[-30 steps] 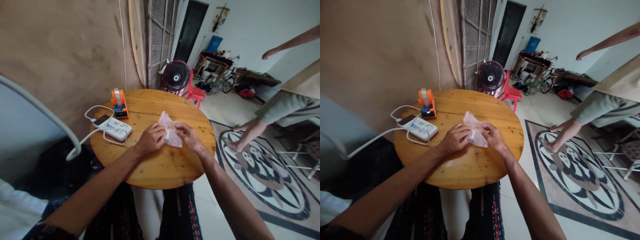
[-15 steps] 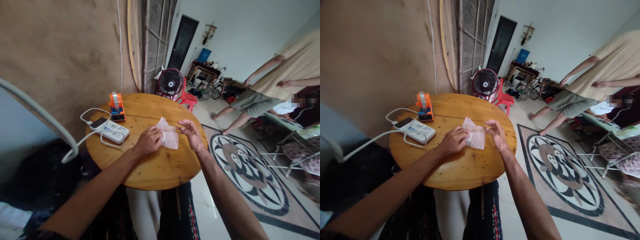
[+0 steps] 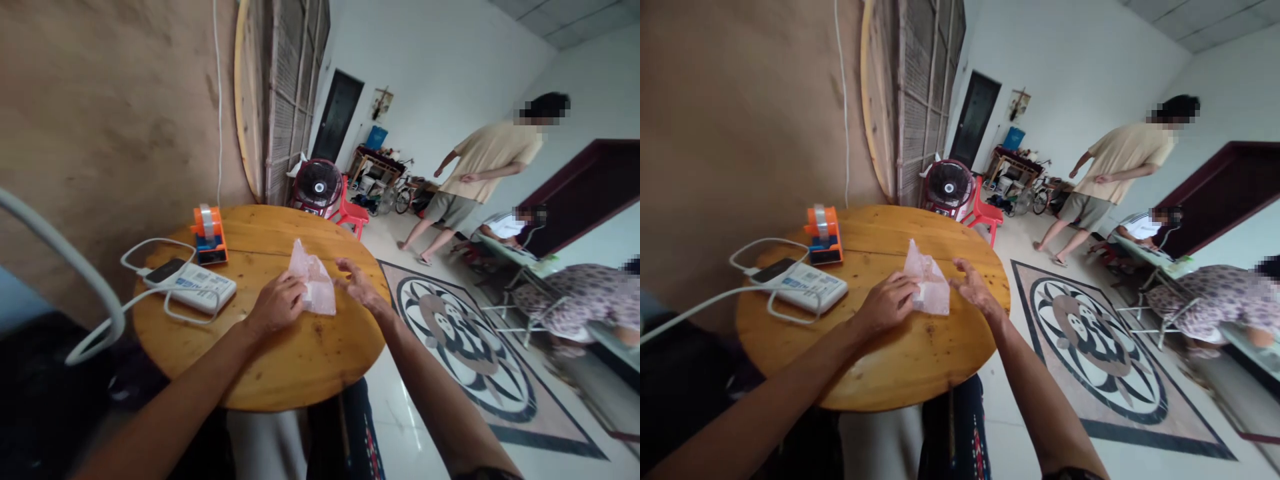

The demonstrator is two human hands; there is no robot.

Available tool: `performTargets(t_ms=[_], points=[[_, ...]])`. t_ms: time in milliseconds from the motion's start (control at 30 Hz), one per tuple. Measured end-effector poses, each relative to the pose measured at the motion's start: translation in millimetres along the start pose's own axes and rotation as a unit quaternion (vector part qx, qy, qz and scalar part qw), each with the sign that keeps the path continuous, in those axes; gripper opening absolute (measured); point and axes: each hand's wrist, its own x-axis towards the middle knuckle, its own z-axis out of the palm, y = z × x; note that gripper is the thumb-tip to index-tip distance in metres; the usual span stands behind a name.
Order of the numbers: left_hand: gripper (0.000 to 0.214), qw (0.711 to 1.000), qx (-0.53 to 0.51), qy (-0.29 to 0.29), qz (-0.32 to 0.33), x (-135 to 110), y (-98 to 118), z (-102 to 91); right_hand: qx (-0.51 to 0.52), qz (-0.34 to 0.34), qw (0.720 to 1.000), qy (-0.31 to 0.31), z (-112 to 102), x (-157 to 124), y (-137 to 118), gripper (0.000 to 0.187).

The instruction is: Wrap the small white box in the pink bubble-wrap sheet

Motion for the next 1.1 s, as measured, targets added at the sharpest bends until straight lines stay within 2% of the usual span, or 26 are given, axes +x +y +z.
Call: performTargets(t_ms=[167,267,333,433,500,700,900,1100], points=[[0.021,1.000,-0.005,0.012,0.012,0,-2,2.9,0.055,0.016,0.996,-0.065,-2,-2,-7,0.061],[0.022,1.000,0.002,0.011,0.024,0,-4,5.1,0.079,0.038,0.994,-0.060,6,4,-9,0.058],[0.023,1.000,0.003,0.012,0.028,0,-4,6.2,0.085,0.062,0.994,-0.035,15,12,-8,0.047],[0.022,0.999,0.003,0.017,0.027,0,-4,6.9,0.087,0.077,0.993,-0.004,27,28,-7,0.020],[0.022,1.000,0.003,0.019,0.023,0,-4,6.8,0.093,0.078,0.993,0.011,30,37,-6,0.012],[0.020,1.000,-0.002,0.008,0.008,-2,-4,5.6,0.135,0.093,0.986,0.036,15,33,-11,0.016],[0.018,1.000,-0.005,-0.004,-0.004,-2,-4,4.7,0.176,0.119,0.977,-0.018,-5,2,-13,0.027],[0.019,1.000,-0.001,0.001,-0.006,-2,-2,3.4,0.187,0.106,0.972,-0.093,-7,-25,-23,0.048]])
